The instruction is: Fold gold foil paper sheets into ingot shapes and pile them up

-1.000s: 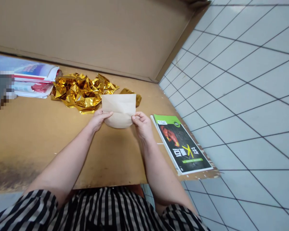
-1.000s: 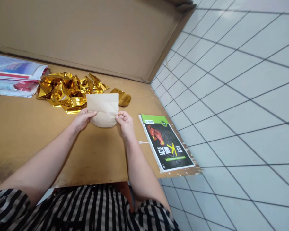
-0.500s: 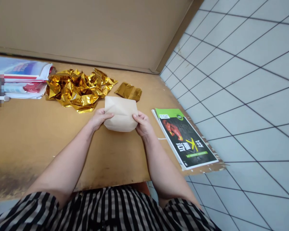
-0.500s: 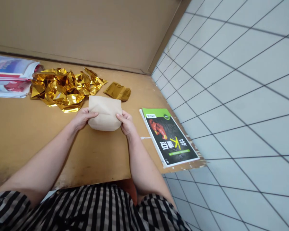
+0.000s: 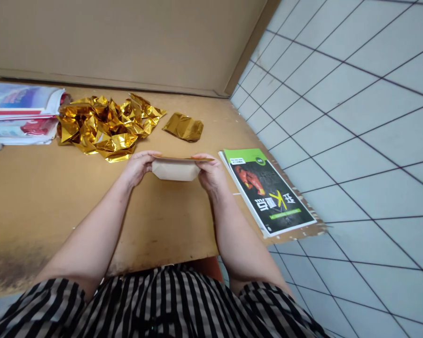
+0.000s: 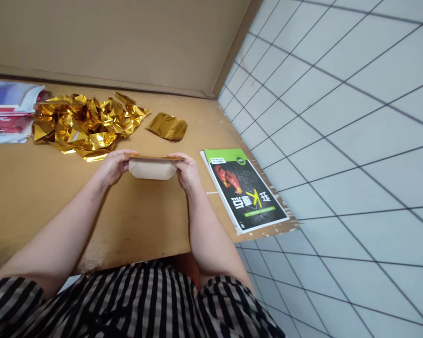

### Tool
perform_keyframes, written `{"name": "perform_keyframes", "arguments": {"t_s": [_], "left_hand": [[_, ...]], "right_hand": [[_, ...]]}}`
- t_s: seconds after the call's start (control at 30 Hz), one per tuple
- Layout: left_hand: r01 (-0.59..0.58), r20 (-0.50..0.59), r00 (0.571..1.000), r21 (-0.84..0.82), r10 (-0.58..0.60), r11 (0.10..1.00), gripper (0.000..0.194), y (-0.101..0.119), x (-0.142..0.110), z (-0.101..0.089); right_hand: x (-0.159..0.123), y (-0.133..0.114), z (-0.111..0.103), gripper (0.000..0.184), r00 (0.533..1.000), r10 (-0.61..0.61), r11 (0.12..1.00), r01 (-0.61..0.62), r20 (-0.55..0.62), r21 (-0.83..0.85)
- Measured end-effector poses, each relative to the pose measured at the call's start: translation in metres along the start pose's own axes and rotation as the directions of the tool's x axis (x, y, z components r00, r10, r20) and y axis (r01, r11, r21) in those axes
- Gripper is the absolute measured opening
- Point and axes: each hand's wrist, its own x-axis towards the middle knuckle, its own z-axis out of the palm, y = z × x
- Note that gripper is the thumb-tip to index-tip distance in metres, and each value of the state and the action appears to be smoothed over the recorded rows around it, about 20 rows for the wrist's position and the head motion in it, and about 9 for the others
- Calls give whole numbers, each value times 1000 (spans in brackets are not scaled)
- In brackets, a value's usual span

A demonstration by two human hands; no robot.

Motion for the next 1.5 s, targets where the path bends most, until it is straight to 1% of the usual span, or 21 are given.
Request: {"name": "perform_keyframes", "arguments": {"t_s": [0.1,0.17,0.27,0.37,0.5,0.57,0.63,0.7,0.77,0.8,0.87,0.9,0.97,1.03,1.1,1.13,1.2,1.27,1.4,1.43,1.5], "left_hand": [[34,6,999,-32,-34,999,30,3,-1,-2],[31,9,999,-36,-31,999,38,4,-3,-2],[3,38,999,1,-3,1000,41,2,-7,-2],[-18,51,999,30,16,999,46,1,-9,-2],[-59,4,998,36,59,998,45,1,-9,-2],[-81,-9,997,48,82,996,44,1,-9,-2],[-108,-15,994,56,109,993,42,0,-8,-2],[-146,-27,989,60,147,988,37,-2,-8,-2],[-198,-59,978,71,202,978,31,-3,-7,-3],[-231,-76,968,84,238,969,27,-3,-7,-3],[-304,-90,945,124,316,945,20,-1,-8,-3],[-338,-83,932,147,353,929,17,-1,-9,-3],[-392,-52,911,201,410,898,12,1,-10,-4],[-408,-16,903,286,430,867,7,2,-11,-5],[-396,20,905,400,424,826,8,1,-10,-8],[-389,41,907,459,418,799,12,0,-9,-10],[-392,93,906,552,413,736,19,-2,-8,-12],[-430,154,888,609,433,666,22,-4,-7,-13],[-539,277,818,674,504,504,25,-8,-10,-9],[-556,311,806,691,504,462,25,-10,-11,-7],[-572,382,797,725,468,383,24,-14,-13,-4]], "right_hand": [[-1,-3,-1,14,1000,3,999,-3,-19,-37],[-3,-5,0,13,1000,23,997,-23,10,-70],[-5,-8,-1,14,997,40,992,-31,72,-125],[-3,-10,-6,23,993,22,989,-4,117,-150],[-2,-10,-9,43,991,-6,993,22,136,-114],[-4,-9,-7,47,988,13,995,2,156,-95],[-7,-7,-4,44,977,55,996,-38,207,-85],[-8,-4,-2,36,968,77,994,-55,237,-100],[-8,-2,-2,24,977,45,984,-8,206,-177],[-7,0,-2,17,985,-1,970,43,170,-240],[-4,1,-4,5,982,-153,900,185,110,-396],[-3,1,-5,6,964,-244,839,264,105,-476],[0,1,-9,16,907,-393,680,398,152,-616],[2,2,-13,23,865,-436,510,465,248,-723],[4,5,-17,28,859,-380,377,482,342,-791],[5,6,-19,30,863,-330,331,485,382,-810],[7,9,-22,35,870,-217,283,490,443,-825],[7,10,-24,39,873,-116,271,486,473,-831],[3,1,-27,49,885,53,266,434,463,-861],[1,-3,-28,52,881,97,270,425,464,-864],[-1,-11,-30,54,861,167,299,420,480,-857]]}}
